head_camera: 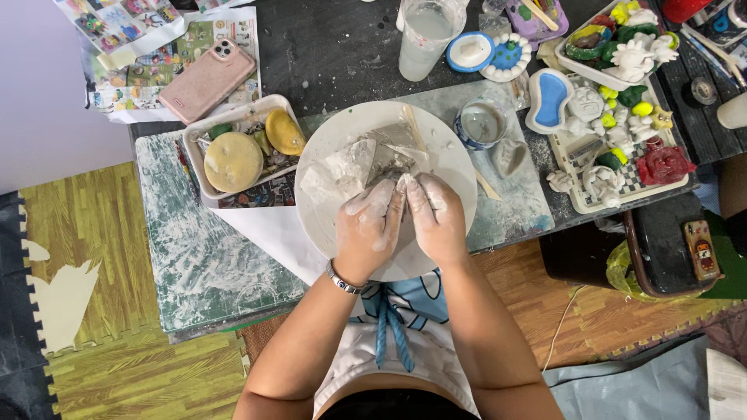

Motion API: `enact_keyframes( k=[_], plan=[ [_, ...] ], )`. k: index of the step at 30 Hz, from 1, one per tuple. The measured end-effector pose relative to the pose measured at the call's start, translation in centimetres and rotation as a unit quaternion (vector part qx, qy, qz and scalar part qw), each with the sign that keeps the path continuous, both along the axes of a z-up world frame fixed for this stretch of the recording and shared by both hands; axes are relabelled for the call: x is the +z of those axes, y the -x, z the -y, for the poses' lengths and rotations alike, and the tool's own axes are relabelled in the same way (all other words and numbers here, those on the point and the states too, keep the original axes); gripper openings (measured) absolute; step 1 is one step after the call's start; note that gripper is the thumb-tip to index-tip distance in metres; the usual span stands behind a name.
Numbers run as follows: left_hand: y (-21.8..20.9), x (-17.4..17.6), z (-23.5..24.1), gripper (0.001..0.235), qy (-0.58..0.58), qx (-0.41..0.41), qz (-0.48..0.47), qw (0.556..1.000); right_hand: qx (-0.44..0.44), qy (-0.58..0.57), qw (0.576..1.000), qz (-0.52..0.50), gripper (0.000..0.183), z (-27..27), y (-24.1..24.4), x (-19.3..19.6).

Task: The person repeatedly takes small pieces of gray clay from a plastic bag on a plate, rolls them into balls between their palms, and shapes them into small figures. They occasionally dip their fingers into a container of water to moisten the clay or their hands before continuing to mold the pieces.

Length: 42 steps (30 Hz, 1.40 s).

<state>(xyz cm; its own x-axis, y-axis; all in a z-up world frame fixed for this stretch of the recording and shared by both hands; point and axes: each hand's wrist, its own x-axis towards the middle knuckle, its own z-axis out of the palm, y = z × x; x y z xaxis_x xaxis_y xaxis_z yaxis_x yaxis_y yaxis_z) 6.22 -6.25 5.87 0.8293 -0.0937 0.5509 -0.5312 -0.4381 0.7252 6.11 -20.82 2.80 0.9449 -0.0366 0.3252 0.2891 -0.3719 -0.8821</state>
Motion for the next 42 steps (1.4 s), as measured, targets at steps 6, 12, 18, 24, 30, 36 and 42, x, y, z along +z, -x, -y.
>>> enact_keyframes(
  k=[6,12,18,24,30,36,42],
  plan=[
    [0.1,0.2,0.1,0.012,0.002,-0.013,-0.033,0.999,-0.004,-0.132,0.990,-0.049,0.019,-0.1,0.0,-2.5],
    [-0.9,0.3,-0.7,0.014,-0.012,-0.061,-0.031,0.998,0.049,-0.301,0.942,-0.137,0.018,0.7,0.0,-3.9],
    [-1.6,0.1,-1.2,0.011,-0.024,-0.098,0.008,0.995,0.037,-0.444,0.879,-0.168,0.020,0.6,-0.2,-4.6],
    [-2.9,0.6,-2.1,0.017,-0.129,-0.046,0.044,0.990,0.041,-0.418,0.904,-0.080,0.023,2.8,-1.2,-3.7],
    [-2.7,0.3,-1.8,0.037,-0.272,-0.028,0.068,0.959,-0.016,-0.382,0.913,-0.142,0.013,4.0,-0.2,-2.6],
    [-2.2,0.1,-2.1,0.033,-0.241,0.030,0.062,0.968,0.001,-0.275,0.957,-0.095,0.016,3.7,1.1,-1.7],
    [3.3,-0.2,-1.6,0.018,0.069,0.004,-0.244,0.967,-0.009,0.007,0.996,0.090,0.016,3.0,3.7,1.9]
  ],
)
